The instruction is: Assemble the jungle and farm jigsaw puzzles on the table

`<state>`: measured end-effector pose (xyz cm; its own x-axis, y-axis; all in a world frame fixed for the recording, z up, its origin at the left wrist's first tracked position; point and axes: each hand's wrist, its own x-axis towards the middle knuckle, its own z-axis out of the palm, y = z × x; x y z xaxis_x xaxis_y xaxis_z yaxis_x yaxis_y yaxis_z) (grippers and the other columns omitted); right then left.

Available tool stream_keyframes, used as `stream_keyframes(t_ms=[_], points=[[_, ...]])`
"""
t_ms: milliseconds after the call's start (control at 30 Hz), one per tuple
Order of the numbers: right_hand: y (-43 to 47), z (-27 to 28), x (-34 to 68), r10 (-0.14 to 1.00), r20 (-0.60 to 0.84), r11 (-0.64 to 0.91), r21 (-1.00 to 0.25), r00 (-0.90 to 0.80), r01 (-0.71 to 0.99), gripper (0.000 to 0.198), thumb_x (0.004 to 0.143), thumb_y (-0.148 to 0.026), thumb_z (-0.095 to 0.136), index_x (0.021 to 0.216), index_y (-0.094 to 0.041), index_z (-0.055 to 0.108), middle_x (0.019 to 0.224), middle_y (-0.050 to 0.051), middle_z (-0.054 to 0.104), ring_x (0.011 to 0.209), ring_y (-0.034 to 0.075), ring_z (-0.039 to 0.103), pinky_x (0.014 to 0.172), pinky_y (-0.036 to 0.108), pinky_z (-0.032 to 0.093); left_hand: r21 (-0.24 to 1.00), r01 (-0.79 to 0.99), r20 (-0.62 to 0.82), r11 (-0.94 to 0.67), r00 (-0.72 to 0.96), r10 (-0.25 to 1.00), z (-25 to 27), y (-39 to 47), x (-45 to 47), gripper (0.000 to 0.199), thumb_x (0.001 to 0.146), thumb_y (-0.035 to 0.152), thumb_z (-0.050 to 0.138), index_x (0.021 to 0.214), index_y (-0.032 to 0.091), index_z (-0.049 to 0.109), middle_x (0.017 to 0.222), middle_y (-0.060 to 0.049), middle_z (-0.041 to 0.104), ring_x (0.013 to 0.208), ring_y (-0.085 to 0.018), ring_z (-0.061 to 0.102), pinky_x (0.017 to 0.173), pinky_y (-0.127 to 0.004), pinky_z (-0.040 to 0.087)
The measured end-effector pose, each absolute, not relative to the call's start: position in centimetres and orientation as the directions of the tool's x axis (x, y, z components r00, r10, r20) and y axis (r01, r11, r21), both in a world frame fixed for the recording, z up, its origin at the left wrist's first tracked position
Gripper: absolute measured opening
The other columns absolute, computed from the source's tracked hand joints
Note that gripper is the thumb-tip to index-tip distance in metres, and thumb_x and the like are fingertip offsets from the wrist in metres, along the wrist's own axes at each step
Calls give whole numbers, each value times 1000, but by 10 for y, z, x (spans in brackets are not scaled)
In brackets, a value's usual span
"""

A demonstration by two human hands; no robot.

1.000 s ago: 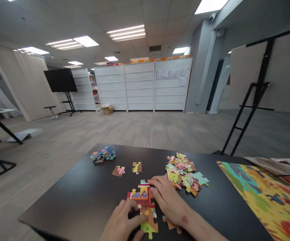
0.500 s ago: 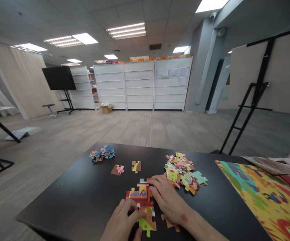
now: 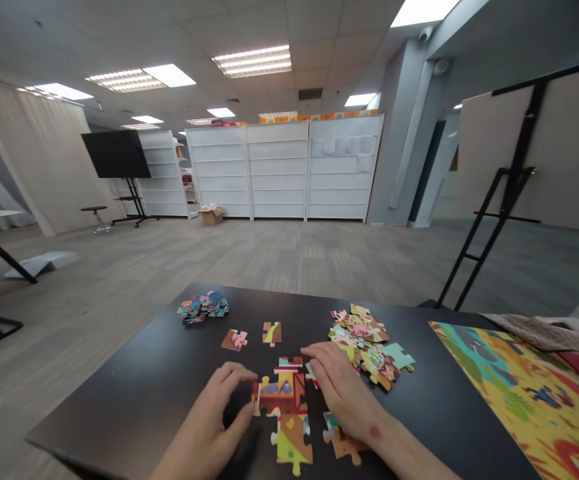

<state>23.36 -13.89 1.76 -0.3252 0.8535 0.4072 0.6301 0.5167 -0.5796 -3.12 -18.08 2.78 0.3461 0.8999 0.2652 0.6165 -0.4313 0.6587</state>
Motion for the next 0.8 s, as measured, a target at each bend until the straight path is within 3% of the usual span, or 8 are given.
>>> stream_keyframes(t_ms=[133,200,333,433,633,700,800], points=[[-111,36,280,904,407,375,-611,-129,698,36,95,-25,39,119,-20,65,123,10,68,120,26,60,108,47,44,618,585,165,-525,556,814,38,-165,-20,46,82,19,66,126,30,58,135,-7,53,124,-26,51,109,-41,42],[-99,47,313,915,402,299,-629,-29,718,42,92,-21,35,123,-18,62,119,11,70,113,25,64,101,45,49,574,575,103,-582,655,749,39,-154,-10,54,75,20,74,126,31,59,137,-7,50,126,-29,47,112,-46,39],[-95,51,364,916,396,211,-617,68,758,46,84,-14,34,117,-16,65,107,10,73,102,23,68,94,41,52,535,486,39,-691,803,594,39,-121,7,53,69,32,84,117,31,63,128,-5,52,119,-29,49,105,-43,42],[-102,40,371,930,368,204,-572,26,794,42,83,-13,38,109,-15,70,106,11,73,102,24,67,95,41,51,497,418,47,-760,862,505,38,-95,18,54,63,35,87,113,30,66,115,-3,56,106,-25,54,95,-34,45],[-108,26,351,953,277,248,-486,-121,838,54,79,-19,58,133,-20,61,143,12,57,135,29,46,112,50,36,485,348,150,-802,871,469,29,-77,33,14,87,16,62,95,24,68,96,-2,63,94,-19,56,83,-27,43],[-108,28,347,965,225,228,-468,-134,854,46,81,-22,60,127,-20,65,142,13,57,135,33,45,109,55,35,509,329,172,-796,867,468,27,-79,31,19,93,14,54,98,25,68,97,-2,63,95,-18,56,84,-27,42],[-111,34,346,968,170,245,-459,-187,854,22,82,-23,62,101,-22,72,122,8,67,121,29,56,105,48,40,523,317,197,-791,858,474,24,-81,25,21,93,11,51,100,25,66,98,-2,63,95,-18,57,84,-27,41]])
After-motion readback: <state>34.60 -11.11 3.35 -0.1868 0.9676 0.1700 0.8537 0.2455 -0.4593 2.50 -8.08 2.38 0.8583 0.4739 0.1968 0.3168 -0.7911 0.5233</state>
